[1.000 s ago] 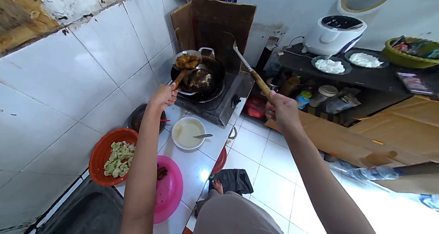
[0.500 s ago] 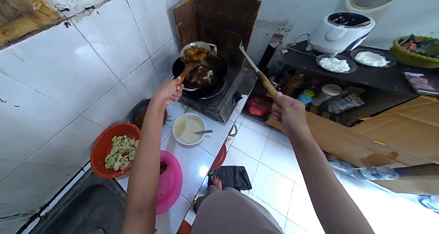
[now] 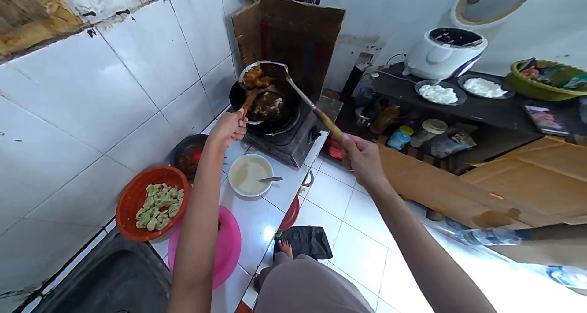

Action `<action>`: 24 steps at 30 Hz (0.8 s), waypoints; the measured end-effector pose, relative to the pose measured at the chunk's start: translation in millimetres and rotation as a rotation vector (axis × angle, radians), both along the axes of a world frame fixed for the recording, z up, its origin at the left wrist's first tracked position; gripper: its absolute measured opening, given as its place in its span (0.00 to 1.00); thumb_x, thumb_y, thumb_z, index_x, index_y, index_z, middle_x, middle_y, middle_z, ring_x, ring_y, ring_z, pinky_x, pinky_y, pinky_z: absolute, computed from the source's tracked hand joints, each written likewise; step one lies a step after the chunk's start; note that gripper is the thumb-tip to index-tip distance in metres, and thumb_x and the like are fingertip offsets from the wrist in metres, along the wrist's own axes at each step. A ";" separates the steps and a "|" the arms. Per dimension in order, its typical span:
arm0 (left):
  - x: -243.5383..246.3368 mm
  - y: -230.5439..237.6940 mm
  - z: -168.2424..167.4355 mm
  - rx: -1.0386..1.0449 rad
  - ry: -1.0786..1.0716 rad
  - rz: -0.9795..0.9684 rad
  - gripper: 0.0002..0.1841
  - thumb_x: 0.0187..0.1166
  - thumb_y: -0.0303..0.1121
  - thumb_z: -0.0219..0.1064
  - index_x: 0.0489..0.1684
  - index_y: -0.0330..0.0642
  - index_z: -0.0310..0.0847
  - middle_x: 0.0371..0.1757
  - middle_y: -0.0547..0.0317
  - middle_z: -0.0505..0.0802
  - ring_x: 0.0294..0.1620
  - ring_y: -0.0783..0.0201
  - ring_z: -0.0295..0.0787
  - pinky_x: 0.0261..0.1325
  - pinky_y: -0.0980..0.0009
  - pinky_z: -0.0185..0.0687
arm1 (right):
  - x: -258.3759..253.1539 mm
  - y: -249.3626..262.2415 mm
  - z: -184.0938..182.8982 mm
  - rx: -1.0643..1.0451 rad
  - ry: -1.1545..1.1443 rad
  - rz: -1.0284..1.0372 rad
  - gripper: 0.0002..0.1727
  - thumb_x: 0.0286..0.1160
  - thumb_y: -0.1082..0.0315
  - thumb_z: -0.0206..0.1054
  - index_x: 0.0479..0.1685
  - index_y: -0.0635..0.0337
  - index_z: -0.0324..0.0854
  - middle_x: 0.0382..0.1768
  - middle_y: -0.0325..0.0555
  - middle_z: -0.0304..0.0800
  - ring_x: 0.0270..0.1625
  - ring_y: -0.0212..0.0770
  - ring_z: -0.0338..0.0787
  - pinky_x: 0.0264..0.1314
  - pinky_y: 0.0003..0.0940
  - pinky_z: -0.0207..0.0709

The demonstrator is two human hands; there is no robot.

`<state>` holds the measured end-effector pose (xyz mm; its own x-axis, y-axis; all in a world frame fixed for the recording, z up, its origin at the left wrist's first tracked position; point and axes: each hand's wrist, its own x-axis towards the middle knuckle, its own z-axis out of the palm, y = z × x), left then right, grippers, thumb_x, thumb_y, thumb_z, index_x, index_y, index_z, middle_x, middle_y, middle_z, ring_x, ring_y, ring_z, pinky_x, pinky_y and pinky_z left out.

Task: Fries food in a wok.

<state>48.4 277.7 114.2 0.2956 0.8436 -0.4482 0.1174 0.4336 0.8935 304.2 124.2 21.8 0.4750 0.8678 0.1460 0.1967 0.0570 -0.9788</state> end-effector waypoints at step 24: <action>-3.1 2.0 4.1 0.037 0.074 -0.055 0.18 0.97 0.39 0.40 0.35 0.44 0.66 0.16 0.73 0.63 0.07 0.81 0.46 0.10 0.85 0.43 | -10.1 -0.8 8.6 -0.021 0.153 -0.035 0.15 0.94 0.70 0.47 0.49 0.67 0.80 0.13 0.24 0.67 0.11 0.19 0.63 0.15 0.14 0.61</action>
